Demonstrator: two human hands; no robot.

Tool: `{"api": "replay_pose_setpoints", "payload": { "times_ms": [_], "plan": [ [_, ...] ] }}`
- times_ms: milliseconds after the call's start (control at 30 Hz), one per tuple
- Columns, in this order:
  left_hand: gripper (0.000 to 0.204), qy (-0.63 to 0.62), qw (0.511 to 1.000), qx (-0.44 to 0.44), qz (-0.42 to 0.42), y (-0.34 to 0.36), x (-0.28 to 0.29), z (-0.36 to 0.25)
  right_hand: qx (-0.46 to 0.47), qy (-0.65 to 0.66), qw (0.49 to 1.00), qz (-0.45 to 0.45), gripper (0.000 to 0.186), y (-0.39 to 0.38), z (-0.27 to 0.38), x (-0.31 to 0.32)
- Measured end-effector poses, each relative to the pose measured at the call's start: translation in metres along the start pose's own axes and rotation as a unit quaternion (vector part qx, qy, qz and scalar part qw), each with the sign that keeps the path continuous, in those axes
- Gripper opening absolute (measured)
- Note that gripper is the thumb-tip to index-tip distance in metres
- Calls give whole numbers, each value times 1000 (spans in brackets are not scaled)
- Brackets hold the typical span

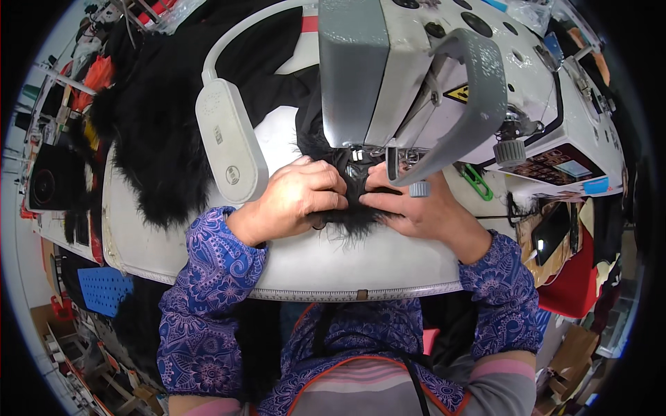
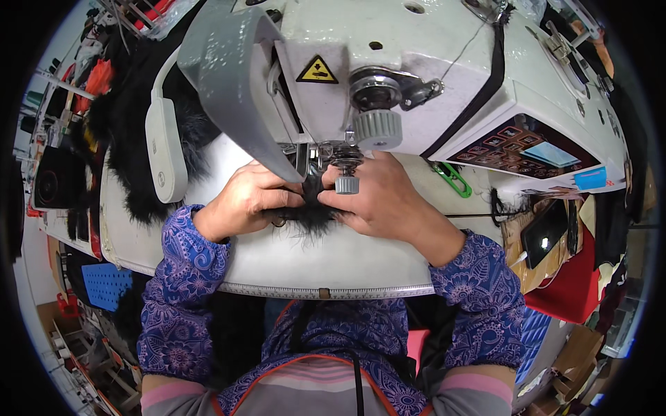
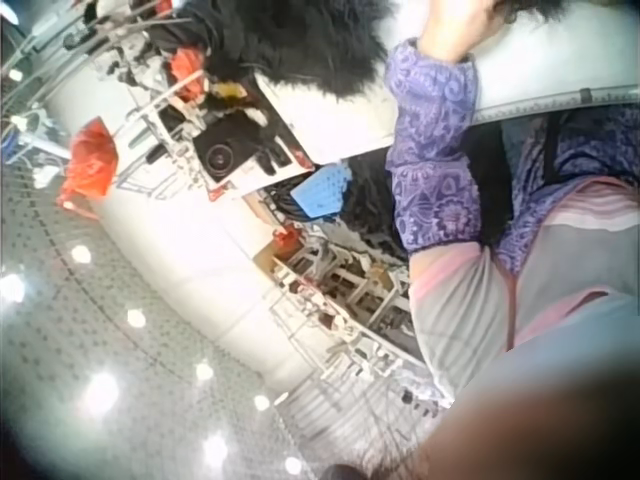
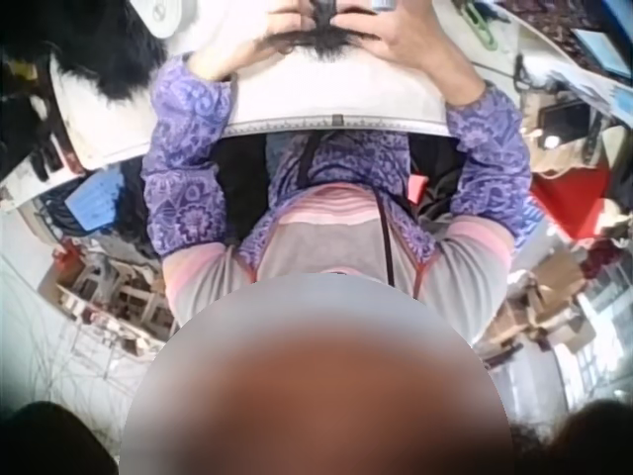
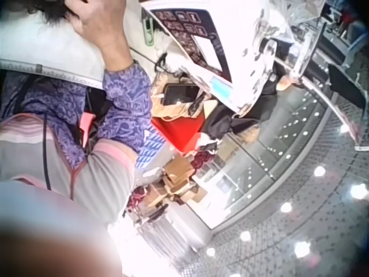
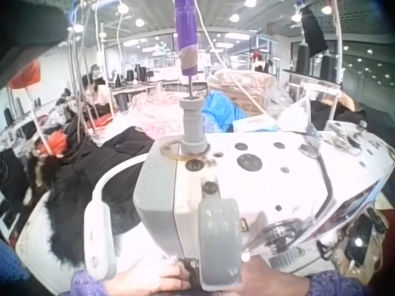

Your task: Sewing pieces of black faux fur using an industrial sewing machine.

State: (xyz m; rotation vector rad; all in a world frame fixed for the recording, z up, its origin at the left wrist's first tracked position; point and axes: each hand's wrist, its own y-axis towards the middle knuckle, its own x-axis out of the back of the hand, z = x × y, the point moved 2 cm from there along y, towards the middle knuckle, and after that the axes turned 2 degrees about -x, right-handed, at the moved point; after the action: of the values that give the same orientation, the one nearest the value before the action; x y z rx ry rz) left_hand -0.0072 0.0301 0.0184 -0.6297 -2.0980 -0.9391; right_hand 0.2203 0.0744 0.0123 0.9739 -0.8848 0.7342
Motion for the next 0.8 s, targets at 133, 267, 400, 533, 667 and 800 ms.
{"api": "replay_pose_setpoints", "payload": {
  "times_ms": [133,267,400,533,667,800],
  "plan": [
    [35,76,996,-54,-9,-2,5,-3,8,8,1000,-1,35,2,4,4],
    [33,117,992,-45,12,-6,14,-6,-19,-23,999,-19,35,2,9,7],
    [33,130,990,-54,18,-7,14,-9,-35,-20,999,-9,38,2,10,8],
    [32,155,987,-46,23,-7,12,-12,-60,-25,998,-2,40,1,11,6],
    [31,212,977,-14,18,-8,9,-11,-95,-60,994,12,36,0,11,3],
    [30,211,976,-36,46,-6,6,-8,-103,-62,993,16,36,0,12,5]
  ]
}}
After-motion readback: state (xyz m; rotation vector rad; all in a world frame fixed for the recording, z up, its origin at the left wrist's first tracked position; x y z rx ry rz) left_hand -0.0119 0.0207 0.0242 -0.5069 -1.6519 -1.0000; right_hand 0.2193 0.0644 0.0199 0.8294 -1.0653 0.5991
